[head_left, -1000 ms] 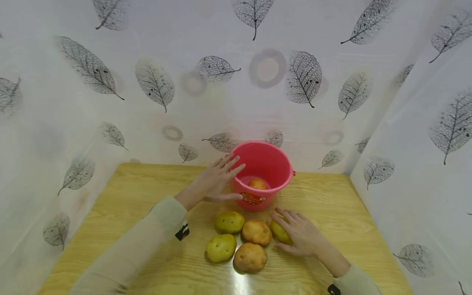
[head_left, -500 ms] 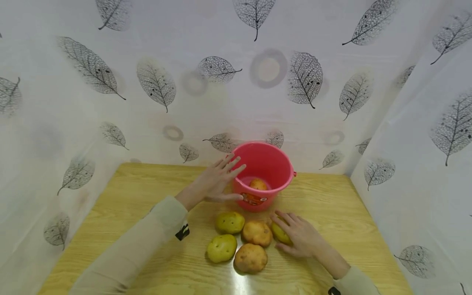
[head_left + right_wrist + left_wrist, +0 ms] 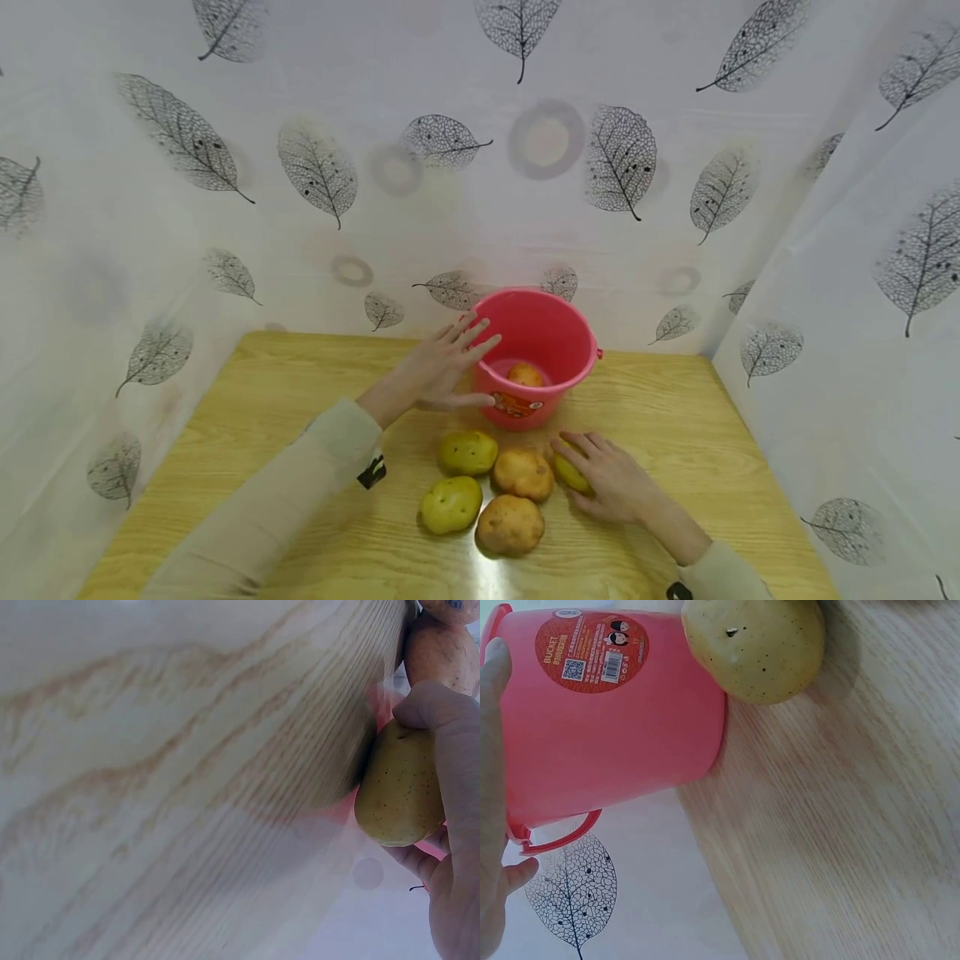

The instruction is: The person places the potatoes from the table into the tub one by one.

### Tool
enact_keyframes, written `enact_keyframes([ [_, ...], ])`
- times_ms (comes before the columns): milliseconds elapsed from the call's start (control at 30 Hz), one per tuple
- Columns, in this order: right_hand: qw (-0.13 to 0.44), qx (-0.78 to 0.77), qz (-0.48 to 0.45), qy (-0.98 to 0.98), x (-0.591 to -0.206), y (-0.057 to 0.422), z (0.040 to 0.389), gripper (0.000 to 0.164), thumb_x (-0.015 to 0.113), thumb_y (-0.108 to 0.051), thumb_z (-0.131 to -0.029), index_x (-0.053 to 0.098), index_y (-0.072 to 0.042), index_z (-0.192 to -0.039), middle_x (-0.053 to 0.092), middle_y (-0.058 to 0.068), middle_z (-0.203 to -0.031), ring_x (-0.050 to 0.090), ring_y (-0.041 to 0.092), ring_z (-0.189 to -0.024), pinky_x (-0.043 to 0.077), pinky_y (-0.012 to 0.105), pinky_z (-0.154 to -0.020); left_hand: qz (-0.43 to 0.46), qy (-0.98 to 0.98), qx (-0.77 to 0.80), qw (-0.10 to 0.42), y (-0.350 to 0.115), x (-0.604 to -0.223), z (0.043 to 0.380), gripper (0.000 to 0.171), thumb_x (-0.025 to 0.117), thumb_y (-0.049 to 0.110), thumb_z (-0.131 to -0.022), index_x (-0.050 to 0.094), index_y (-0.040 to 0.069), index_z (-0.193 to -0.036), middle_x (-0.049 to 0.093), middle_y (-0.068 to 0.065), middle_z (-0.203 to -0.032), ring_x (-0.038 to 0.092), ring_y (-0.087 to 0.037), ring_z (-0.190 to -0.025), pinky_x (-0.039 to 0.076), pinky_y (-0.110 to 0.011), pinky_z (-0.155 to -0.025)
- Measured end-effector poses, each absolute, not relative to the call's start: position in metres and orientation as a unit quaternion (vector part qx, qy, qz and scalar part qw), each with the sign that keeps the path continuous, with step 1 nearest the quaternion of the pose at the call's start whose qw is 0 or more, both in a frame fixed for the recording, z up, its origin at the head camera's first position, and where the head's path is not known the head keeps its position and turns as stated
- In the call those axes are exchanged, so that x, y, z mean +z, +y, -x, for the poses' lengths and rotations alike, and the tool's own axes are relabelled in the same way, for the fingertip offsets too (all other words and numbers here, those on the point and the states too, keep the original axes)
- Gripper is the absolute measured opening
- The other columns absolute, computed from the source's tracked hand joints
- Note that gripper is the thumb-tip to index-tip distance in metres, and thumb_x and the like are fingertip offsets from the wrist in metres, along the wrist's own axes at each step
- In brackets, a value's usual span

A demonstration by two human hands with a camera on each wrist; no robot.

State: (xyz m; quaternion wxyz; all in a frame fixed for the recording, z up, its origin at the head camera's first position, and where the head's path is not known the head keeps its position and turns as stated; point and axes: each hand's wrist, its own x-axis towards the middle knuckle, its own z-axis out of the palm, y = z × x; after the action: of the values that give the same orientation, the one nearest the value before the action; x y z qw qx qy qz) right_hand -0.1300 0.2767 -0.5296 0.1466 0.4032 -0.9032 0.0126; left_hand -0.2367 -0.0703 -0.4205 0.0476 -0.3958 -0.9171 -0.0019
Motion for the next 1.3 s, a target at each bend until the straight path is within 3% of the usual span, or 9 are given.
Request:
enact_keyframes([
  [633, 0.127, 0.017, -0.391, -0.911, -0.507, 0.277, 0.127, 0.083, 0.089, -0.036, -0.073, 0.061, -0.011, -0.146, 0.063, 0.015, -0.144, 0.065, 0.031, -0.119, 0.063, 0.048, -0.094, 0.395, -0.917, 0.01, 0.057, -0.07, -0.422, 0.237, 0.1, 0.046, 0.079, -0.096, 0.023, 0.016, -0.169, 0.023, -0.017, -0.177, 0.014, -0.038, -0.167, 0.022, -0.053, -0.136],
  [1300, 0.218, 0.006, -0.44, -0.871, -0.455, 0.267, 0.132, 0.084, 0.092, -0.034, -0.066, 0.062, -0.013, -0.142, 0.065, 0.015, -0.142, 0.068, 0.028, -0.107, 0.064, 0.042, -0.087, 0.395, -0.916, 0.01, 0.065, -0.07, -0.423, 0.236, 0.099, 0.047, 0.078, -0.096, 0.025, 0.015, -0.169, 0.025, -0.017, -0.176, 0.017, -0.038, -0.166, 0.021, -0.053, -0.136],
])
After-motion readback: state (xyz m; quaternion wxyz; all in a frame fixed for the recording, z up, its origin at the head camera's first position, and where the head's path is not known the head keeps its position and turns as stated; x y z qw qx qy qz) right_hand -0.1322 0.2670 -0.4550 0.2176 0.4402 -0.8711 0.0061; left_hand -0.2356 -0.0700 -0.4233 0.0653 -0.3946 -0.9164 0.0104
